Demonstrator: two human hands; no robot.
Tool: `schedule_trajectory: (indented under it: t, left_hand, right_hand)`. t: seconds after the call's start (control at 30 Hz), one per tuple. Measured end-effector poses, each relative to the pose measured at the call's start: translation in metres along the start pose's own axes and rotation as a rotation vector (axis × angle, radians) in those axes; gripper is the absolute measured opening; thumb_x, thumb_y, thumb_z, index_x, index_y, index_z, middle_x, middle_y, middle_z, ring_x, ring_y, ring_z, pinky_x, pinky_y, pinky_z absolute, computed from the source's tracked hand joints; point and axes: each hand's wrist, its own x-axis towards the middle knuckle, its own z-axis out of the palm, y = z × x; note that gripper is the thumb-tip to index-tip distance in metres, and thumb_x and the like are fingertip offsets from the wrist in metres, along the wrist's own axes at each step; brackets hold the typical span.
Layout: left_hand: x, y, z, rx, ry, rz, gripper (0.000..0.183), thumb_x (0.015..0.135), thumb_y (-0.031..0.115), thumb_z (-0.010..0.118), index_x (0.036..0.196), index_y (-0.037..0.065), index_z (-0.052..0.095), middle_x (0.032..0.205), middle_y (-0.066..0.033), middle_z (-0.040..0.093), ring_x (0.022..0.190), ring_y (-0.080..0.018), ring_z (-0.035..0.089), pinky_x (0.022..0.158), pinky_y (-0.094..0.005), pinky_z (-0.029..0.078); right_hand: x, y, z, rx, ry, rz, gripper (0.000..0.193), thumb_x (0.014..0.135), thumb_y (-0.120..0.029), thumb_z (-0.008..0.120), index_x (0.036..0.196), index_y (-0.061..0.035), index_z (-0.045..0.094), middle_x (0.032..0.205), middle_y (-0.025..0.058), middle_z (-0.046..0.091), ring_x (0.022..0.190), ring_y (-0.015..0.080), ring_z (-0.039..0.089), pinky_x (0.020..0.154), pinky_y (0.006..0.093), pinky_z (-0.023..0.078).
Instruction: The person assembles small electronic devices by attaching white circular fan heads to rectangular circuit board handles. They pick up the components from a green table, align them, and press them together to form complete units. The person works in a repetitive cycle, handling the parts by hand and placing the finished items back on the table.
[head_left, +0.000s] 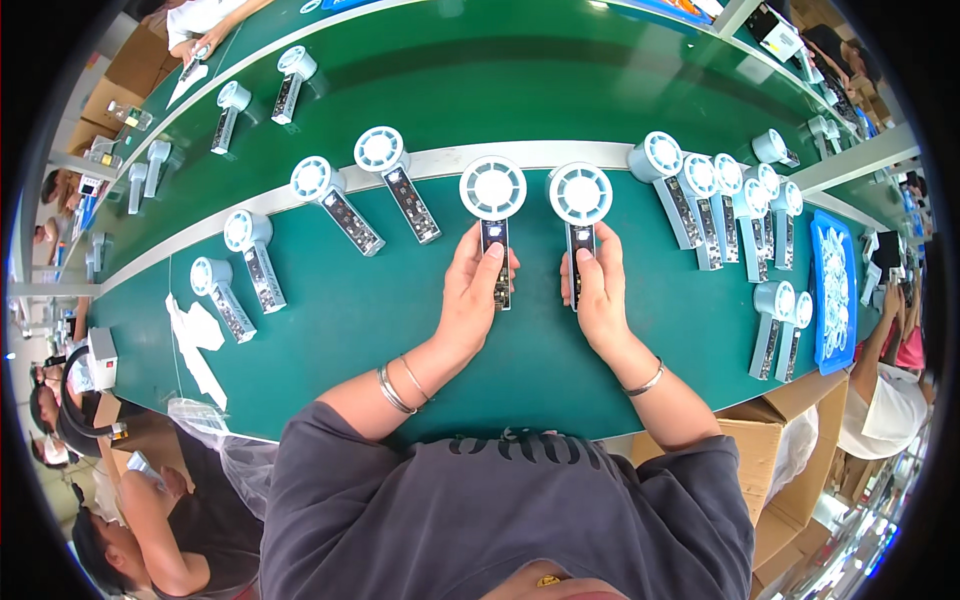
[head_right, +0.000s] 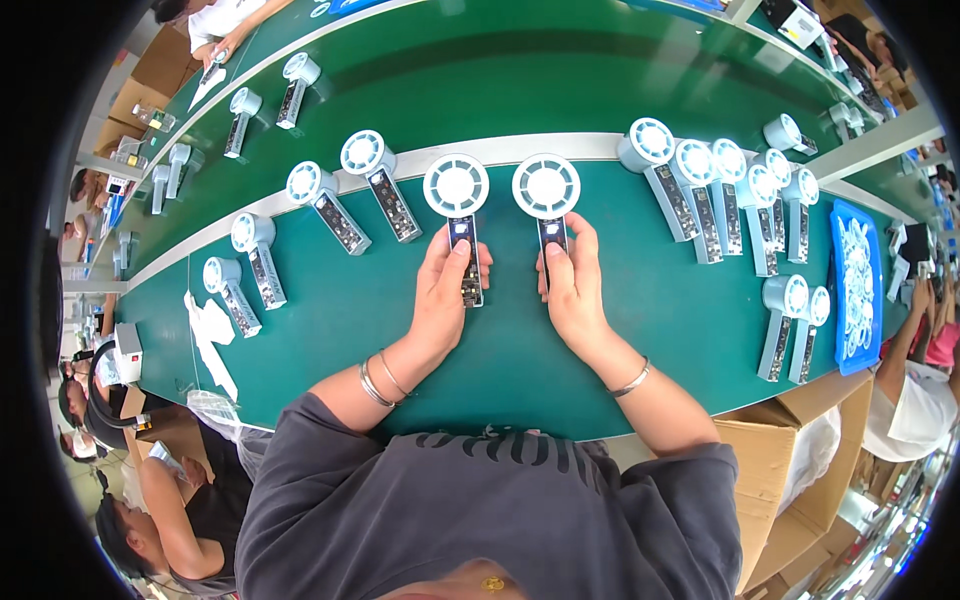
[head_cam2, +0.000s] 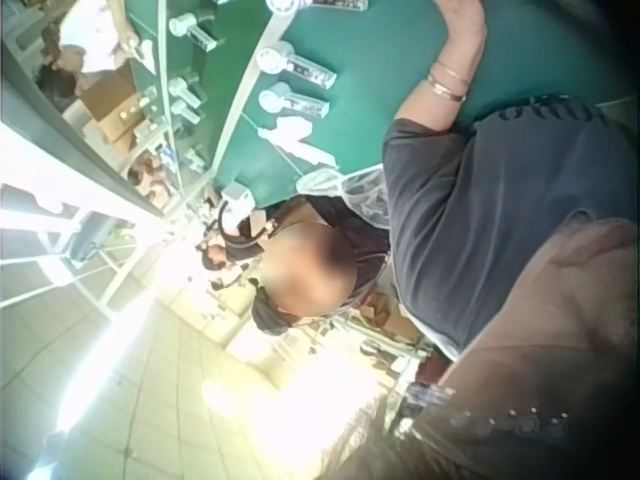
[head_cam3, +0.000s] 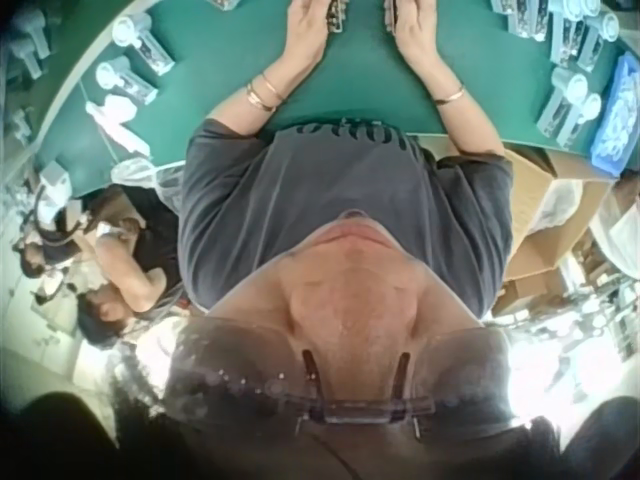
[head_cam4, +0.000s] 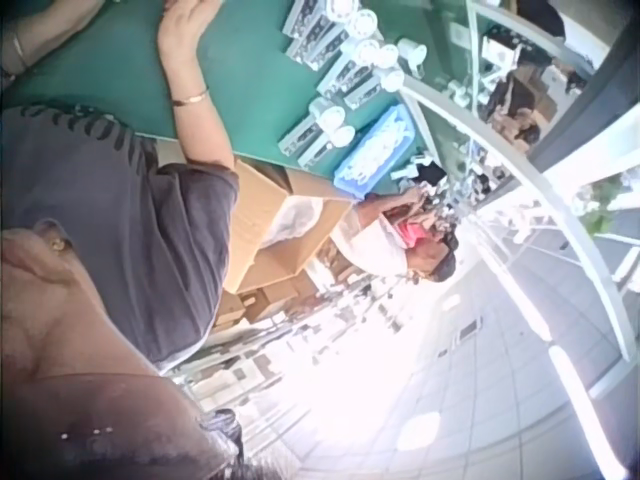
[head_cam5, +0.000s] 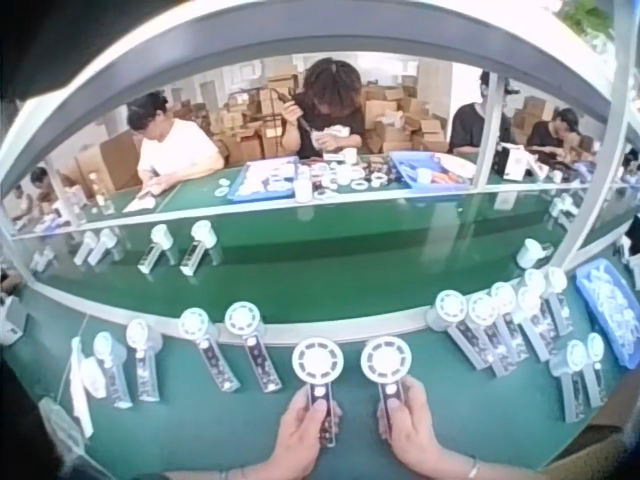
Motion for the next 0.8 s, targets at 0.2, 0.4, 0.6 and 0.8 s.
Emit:
schedule_trajectory:
  t: [0.2, 0.4, 0.6, 0.8]
  left_hand:
    - [-0.0001, -0.002, -0.0017, 0.008, 0.0, -0.001, 0.034, 0.094, 0.026, 0.046, 0.121, 0.005, 0.044, 0.084, -0.0024, 0.055, 0.071, -0.0076, 0.05, 0.063, -0.0217, 0.044]
    - [-0.0014, -0.0001, -0.0004, 0.037, -0.034, 0.012, 0.043, 0.094, 0.025, 0.045, 0.131, 0.003, 0.036, 0.086, -0.0012, 0.051, 0.074, -0.0063, 0.047, 0.065, -0.0205, 0.041]
    - [-0.0019, -0.001, -0.0002, 0.009, -0.024, 0.027, 0.036, 0.094, 0.023, 0.045, 0.125, 0.005, 0.041, 0.086, -0.003, 0.055, 0.074, -0.0078, 0.051, 0.065, -0.0226, 0.045]
    - [-0.0026, -0.0008, 0.0, 0.019, -0.005, 0.032, 0.034, 0.094, 0.023, 0.044, 0.123, 0.005, 0.042, 0.086, -0.0037, 0.055, 0.074, -0.0088, 0.051, 0.066, -0.0231, 0.045]
  right_hand:
    - [0.0014, 0.0026, -0.0001, -0.016, 0.017, -0.004, 0.04, 0.093, -0.015, 0.038, 0.129, -0.0005, 0.027, 0.078, 0.0048, 0.049, 0.056, 0.0071, 0.044, 0.045, 0.0203, 0.038]
    - [0.0018, 0.0003, -0.0004, -0.005, 0.02, 0.012, 0.041, 0.093, -0.016, 0.037, 0.128, 0.0011, 0.026, 0.078, 0.005, 0.049, 0.056, 0.0074, 0.044, 0.045, 0.0208, 0.038]
    - [0.0012, 0.0012, -0.0018, 0.001, 0.007, 0.0, 0.041, 0.093, -0.017, 0.037, 0.128, 0.0005, 0.026, 0.078, 0.0049, 0.049, 0.057, 0.0075, 0.045, 0.047, 0.0212, 0.039]
    - [0.001, -0.0006, -0.0012, -0.003, 0.0, 0.028, 0.04, 0.093, -0.017, 0.037, 0.129, -0.0015, 0.027, 0.078, 0.0043, 0.049, 0.057, 0.0072, 0.045, 0.047, 0.0211, 0.039]
